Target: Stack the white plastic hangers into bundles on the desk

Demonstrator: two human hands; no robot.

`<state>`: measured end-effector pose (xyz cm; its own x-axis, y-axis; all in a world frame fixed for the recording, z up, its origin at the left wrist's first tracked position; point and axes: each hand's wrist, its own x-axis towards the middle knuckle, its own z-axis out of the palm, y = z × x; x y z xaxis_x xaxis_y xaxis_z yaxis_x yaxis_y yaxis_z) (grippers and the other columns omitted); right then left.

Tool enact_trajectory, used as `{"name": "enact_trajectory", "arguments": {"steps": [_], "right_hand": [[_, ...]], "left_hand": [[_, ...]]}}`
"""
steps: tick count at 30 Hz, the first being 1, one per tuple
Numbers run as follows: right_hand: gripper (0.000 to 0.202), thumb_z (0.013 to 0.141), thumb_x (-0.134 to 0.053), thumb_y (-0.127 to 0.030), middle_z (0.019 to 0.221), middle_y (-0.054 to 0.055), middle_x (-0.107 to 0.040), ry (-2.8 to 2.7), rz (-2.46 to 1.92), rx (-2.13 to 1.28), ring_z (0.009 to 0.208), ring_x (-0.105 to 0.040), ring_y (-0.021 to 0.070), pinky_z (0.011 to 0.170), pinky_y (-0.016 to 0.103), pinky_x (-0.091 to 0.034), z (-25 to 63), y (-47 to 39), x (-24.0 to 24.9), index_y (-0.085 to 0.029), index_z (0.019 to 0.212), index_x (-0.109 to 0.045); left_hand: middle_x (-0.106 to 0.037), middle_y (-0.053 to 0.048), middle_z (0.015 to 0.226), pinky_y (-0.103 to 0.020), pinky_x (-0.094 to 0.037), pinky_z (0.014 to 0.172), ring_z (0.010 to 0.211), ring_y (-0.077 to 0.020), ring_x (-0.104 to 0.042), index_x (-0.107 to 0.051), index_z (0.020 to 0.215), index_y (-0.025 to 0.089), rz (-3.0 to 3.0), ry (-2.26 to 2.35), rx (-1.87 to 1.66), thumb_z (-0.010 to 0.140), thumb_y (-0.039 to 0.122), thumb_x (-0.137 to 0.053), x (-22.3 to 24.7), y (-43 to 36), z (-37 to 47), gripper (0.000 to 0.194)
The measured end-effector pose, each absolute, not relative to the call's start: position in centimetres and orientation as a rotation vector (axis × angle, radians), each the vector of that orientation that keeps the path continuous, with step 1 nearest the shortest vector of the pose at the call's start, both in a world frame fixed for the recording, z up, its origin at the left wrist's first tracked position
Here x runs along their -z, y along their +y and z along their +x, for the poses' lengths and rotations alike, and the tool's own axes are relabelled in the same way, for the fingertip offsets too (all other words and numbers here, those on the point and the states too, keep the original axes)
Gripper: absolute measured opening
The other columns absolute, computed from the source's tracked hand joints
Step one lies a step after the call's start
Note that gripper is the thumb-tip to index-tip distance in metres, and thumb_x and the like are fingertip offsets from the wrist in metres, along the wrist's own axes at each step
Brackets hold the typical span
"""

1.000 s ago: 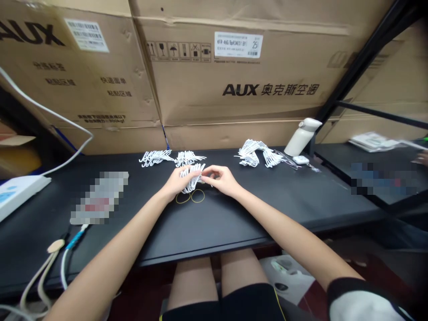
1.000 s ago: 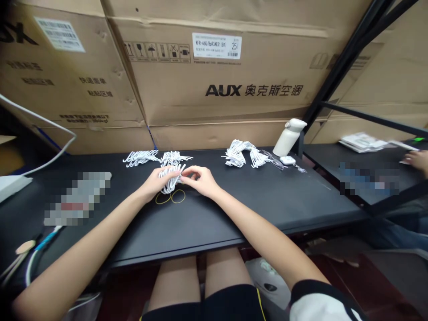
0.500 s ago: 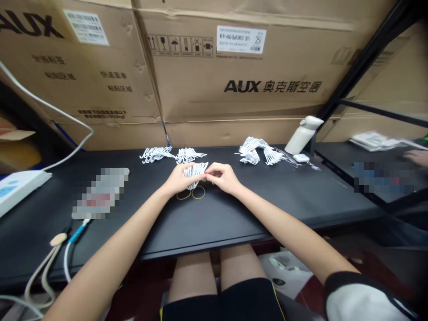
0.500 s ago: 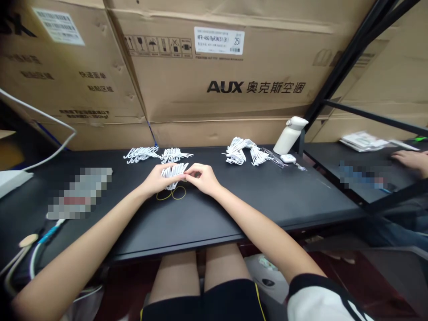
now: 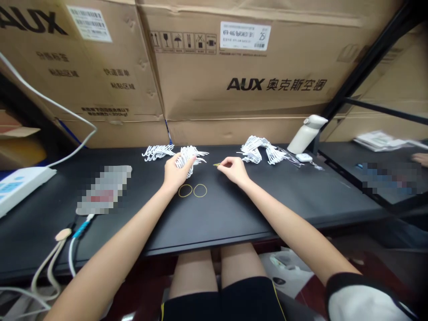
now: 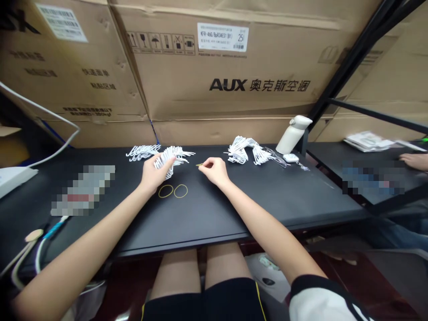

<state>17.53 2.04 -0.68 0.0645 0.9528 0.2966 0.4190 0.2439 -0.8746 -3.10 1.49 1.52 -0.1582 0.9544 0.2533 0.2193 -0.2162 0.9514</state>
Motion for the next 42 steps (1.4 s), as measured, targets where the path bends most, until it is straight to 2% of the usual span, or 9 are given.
{"name": "enact_trajectory", "arguments": {"steps": [6, 11, 14, 16, 18, 21, 28, 36, 42], "right_hand": [[0.017, 0.059, -0.075, -0.028, 0.073, 0.004, -0.070, -1.179, -1.170, -1.122, 0.070, -0.064, 0.0148, 0.061, 0.026, -0.053, 18.0, 2.5, 0.2, -0.016, 0.067, -0.066], [0.022, 0.062, -0.077, -0.028, 0.078, 0.006, -0.073, -1.169, -1.073, -1.341, 0.079, -0.069, 0.0164, 0.065, 0.025, -0.053, 17.5, 1.7, -0.5, -0.016, 0.075, -0.064], [0.023, 0.065, -0.077, -0.029, 0.093, 0.008, -0.073, -1.204, -1.013, -1.511, 0.084, -0.069, 0.0170, 0.069, 0.026, -0.053, 17.6, 1.4, -0.7, -0.017, 0.077, -0.061], [0.024, 0.066, -0.077, -0.029, 0.098, 0.008, -0.073, -1.199, -0.969, -1.624, 0.082, -0.069, 0.0155, 0.068, 0.025, -0.053, 17.6, 1.4, -0.8, -0.018, 0.079, -0.060], [0.023, 0.067, -0.076, -0.028, 0.088, 0.005, -0.072, -1.170, -0.930, -1.698, 0.071, -0.066, 0.0126, 0.062, 0.023, -0.051, 17.6, 1.3, -1.0, -0.018, 0.080, -0.060], [0.020, 0.068, -0.075, -0.027, 0.074, 0.002, -0.069, -1.156, -0.882, -1.741, 0.065, -0.061, 0.0105, 0.057, 0.021, -0.048, 17.5, 1.1, -1.3, -0.017, 0.081, -0.064], [0.017, 0.071, -0.073, -0.028, 0.090, 0.006, -0.070, -1.280, -0.865, -1.724, 0.080, -0.063, 0.0120, 0.066, 0.021, -0.048, 17.1, 0.7, -1.1, -0.016, 0.083, -0.073], [0.023, 0.067, -0.078, -0.029, 0.075, 0.002, -0.065, -1.371, -0.963, -1.692, 0.064, -0.055, 0.0070, 0.056, 0.018, -0.047, 16.9, 0.4, -0.9, -0.014, 0.084, -0.074], [0.024, 0.067, -0.078, -0.029, 0.077, 0.003, -0.066, -1.447, -0.964, -1.701, 0.067, -0.060, 0.0085, 0.058, 0.018, -0.051, 16.8, 0.4, -0.4, -0.015, 0.085, -0.073]], "left_hand": [[-0.072, -0.009, 0.085, -0.030, -0.054, 0.067, 0.072, -0.0189, -0.066, -0.070, 0.088, 0.012, 1.115, 1.238, -1.518, 0.063, 0.046, -0.077, -0.9, 2.8, -3.8, 0.043], [-0.072, -0.009, 0.087, -0.030, -0.056, 0.069, 0.076, -0.0192, -0.067, -0.070, 0.087, 0.012, 1.090, 1.225, -1.550, 0.063, 0.046, -0.077, -1.2, 2.8, -3.9, 0.043], [-0.072, -0.009, 0.087, -0.030, -0.056, 0.070, 0.075, -0.0187, -0.066, -0.070, 0.085, 0.013, 1.070, 1.226, -1.551, 0.062, 0.045, -0.078, -1.2, 2.7, -3.9, 0.040], [-0.072, -0.008, 0.086, -0.030, -0.056, 0.070, 0.074, -0.0179, -0.066, -0.071, 0.085, 0.013, 1.058, 1.213, -1.548, 0.061, 0.044, -0.078, -1.1, 2.8, -4.0, 0.039], [-0.072, -0.008, 0.086, -0.030, -0.056, 0.070, 0.074, -0.0173, -0.066, -0.071, 0.085, 0.013, 1.050, 1.200, -1.549, 0.061, 0.043, -0.079, -1.1, 2.8, -4.0, 0.039], [-0.072, -0.009, 0.088, -0.030, -0.056, 0.071, 0.075, -0.0182, -0.066, -0.071, 0.085, 0.013, 1.053, 1.202, -1.540, 0.061, 0.044, -0.079, -1.0, 2.8, -4.0, 0.040], [-0.073, -0.010, 0.090, -0.029, -0.055, 0.070, 0.076, -0.0185, -0.067, -0.071, 0.088, 0.012, 1.082, 1.199, -1.530, 0.062, 0.045, -0.078, -0.9, 2.9, -4.1, 0.042], [-0.072, -0.008, 0.086, -0.029, -0.055, 0.070, 0.072, -0.0168, -0.066, -0.072, 0.086, 0.012, 1.045, 1.169, -1.549, 0.061, 0.042, -0.080, -0.9, 2.9, -4.0, 0.040], [-0.073, -0.009, 0.087, -0.028, -0.055, 0.069, 0.075, -0.0180, -0.067, -0.072, 0.084, 0.012, 1.048, 1.164, -1.552, 0.060, 0.041, -0.081, -0.9, 3.0, -4.0, 0.038]]}}
